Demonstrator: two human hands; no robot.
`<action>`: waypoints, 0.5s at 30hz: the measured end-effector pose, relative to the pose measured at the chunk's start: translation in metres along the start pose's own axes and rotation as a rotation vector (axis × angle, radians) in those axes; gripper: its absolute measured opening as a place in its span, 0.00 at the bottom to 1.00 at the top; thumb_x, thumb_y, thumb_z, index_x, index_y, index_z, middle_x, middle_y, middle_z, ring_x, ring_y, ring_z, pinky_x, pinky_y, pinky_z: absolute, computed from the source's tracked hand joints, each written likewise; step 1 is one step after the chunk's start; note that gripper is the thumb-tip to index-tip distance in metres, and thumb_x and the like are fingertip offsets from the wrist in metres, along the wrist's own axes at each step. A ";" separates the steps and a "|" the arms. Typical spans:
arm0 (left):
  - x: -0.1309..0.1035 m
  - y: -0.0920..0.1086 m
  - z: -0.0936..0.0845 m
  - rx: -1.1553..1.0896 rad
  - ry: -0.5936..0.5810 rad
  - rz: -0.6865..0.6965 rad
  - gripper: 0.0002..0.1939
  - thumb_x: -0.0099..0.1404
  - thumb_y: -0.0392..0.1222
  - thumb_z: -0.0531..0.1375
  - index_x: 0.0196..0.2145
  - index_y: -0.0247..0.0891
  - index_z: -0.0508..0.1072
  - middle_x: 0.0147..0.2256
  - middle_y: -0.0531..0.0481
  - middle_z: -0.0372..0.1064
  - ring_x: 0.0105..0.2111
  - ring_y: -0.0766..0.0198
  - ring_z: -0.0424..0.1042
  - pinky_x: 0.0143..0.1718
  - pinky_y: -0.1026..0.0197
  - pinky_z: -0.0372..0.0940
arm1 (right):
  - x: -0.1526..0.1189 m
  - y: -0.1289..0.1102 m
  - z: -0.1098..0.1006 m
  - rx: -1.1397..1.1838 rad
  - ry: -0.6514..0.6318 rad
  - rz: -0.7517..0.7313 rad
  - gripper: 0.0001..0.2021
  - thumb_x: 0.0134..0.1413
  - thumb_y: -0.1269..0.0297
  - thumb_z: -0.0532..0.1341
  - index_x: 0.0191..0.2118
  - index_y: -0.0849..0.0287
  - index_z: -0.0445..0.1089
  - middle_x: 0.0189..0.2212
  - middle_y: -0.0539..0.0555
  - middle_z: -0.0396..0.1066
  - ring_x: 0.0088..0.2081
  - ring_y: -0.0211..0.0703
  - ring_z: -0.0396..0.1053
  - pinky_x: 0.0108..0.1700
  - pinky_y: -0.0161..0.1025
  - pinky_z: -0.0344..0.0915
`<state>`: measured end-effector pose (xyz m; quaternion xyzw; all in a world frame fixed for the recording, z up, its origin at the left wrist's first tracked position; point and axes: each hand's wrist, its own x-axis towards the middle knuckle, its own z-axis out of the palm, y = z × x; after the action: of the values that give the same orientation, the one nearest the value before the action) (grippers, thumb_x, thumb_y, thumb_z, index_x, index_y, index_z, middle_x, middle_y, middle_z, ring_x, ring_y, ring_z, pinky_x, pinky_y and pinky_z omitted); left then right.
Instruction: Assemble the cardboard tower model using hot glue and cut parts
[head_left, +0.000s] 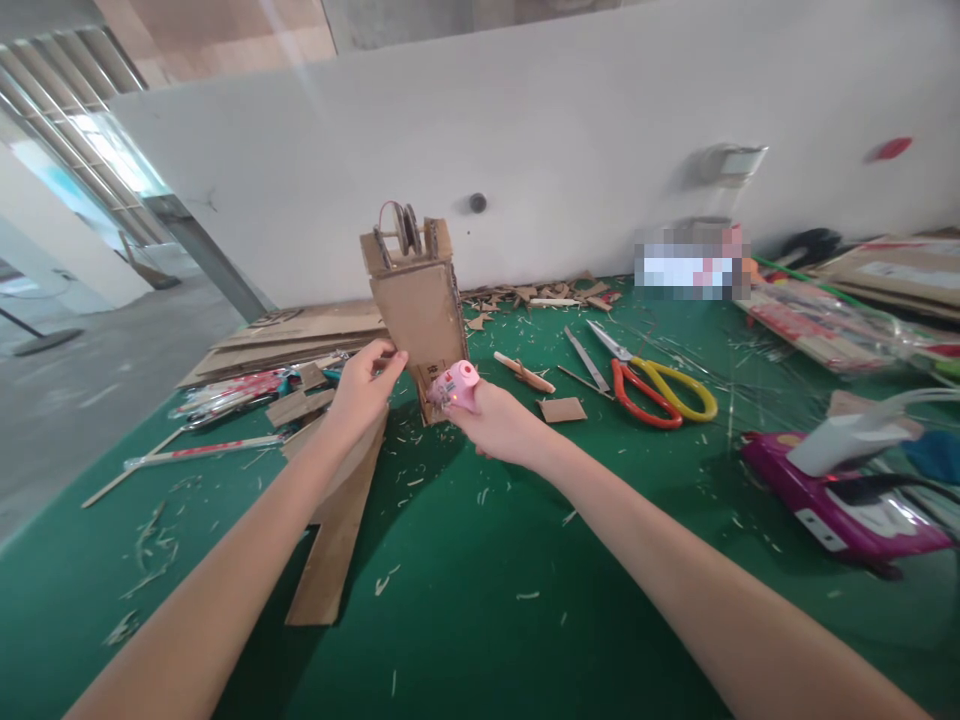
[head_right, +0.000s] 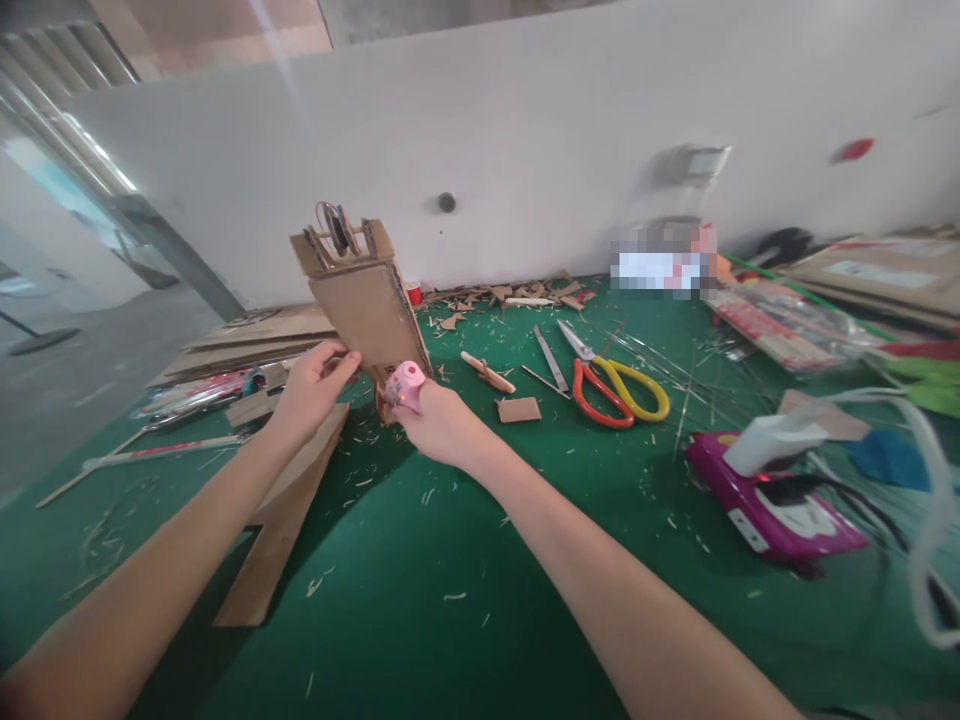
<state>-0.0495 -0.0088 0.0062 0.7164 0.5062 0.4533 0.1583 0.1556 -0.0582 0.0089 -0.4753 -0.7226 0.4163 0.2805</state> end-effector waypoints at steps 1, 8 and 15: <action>0.000 0.000 0.000 0.002 -0.002 -0.001 0.12 0.64 0.51 0.56 0.33 0.38 0.69 0.32 0.51 0.68 0.31 0.62 0.68 0.34 0.62 0.63 | 0.001 0.001 0.001 -0.007 0.010 -0.004 0.14 0.58 0.62 0.53 0.47 0.60 0.67 0.24 0.52 0.67 0.20 0.37 0.64 0.23 0.35 0.60; 0.000 0.001 0.000 -0.007 -0.003 -0.002 0.13 0.64 0.51 0.56 0.33 0.38 0.69 0.33 0.49 0.69 0.33 0.61 0.68 0.36 0.61 0.65 | 0.000 0.000 0.000 0.002 -0.016 0.034 0.13 0.59 0.61 0.54 0.46 0.60 0.67 0.22 0.51 0.66 0.19 0.37 0.64 0.21 0.34 0.61; 0.000 0.000 0.001 0.011 0.002 -0.003 0.13 0.63 0.50 0.56 0.33 0.37 0.69 0.32 0.50 0.68 0.33 0.61 0.68 0.36 0.61 0.64 | -0.014 -0.010 -0.006 -0.021 -0.085 0.094 0.12 0.59 0.60 0.53 0.44 0.62 0.65 0.24 0.52 0.66 0.18 0.37 0.64 0.17 0.33 0.60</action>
<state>-0.0489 -0.0085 0.0059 0.7161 0.5099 0.4510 0.1546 0.1614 -0.0716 0.0204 -0.4935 -0.7152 0.4411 0.2244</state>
